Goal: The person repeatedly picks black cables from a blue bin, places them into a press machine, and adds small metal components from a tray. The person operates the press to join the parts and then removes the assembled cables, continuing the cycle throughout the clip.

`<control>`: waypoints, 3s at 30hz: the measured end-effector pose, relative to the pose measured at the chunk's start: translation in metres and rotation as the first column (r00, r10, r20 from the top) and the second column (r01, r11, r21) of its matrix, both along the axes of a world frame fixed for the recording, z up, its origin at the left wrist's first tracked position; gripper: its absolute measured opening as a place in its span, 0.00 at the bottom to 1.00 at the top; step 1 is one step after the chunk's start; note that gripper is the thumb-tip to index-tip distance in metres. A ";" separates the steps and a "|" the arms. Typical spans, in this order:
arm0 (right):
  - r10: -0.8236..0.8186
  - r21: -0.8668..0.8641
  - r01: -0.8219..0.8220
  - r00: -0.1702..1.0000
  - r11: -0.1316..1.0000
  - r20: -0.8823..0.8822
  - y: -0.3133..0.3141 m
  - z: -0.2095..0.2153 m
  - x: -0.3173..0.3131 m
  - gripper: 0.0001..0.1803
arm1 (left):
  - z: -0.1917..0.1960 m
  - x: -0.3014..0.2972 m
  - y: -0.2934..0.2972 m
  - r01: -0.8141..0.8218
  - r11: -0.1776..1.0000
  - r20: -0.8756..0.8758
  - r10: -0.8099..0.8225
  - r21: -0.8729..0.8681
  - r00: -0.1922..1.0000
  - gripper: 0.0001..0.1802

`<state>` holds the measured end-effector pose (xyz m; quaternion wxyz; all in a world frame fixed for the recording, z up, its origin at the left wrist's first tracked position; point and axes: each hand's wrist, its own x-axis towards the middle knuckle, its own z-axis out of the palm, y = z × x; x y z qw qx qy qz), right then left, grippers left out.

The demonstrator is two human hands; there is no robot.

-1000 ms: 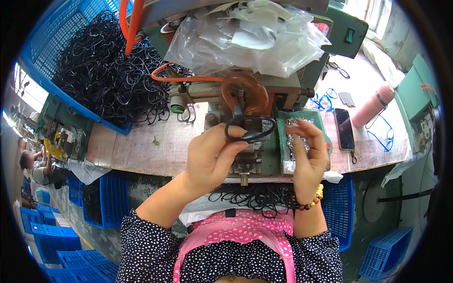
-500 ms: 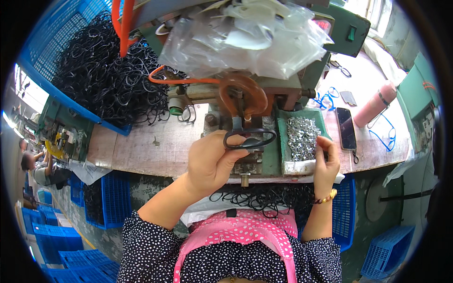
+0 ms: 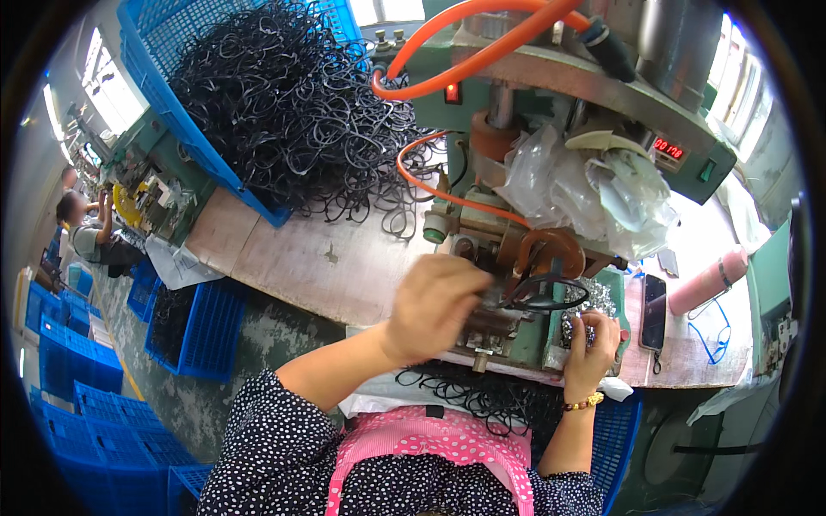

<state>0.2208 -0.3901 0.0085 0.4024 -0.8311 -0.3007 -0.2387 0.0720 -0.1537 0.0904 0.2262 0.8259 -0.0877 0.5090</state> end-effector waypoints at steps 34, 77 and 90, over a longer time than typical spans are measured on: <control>0.064 0.112 -0.064 0.998 0.992 0.002 -0.008 -0.009 -0.004 0.07 | -0.112 -0.055 0.122 -0.733 0.669 -0.774 0.395 -0.126 0.494 0.21; 0.737 0.732 -0.341 0.599 0.590 -0.315 0.079 0.070 -0.052 0.27 | 0.039 -0.024 -0.019 0.189 0.886 -0.117 -0.261 -0.423 0.958 0.08; 0.422 0.738 -0.100 0.867 0.667 -0.264 0.004 0.070 -0.022 0.17 | 0.021 0.004 -0.025 0.183 0.937 -0.253 -0.261 -0.296 0.931 0.10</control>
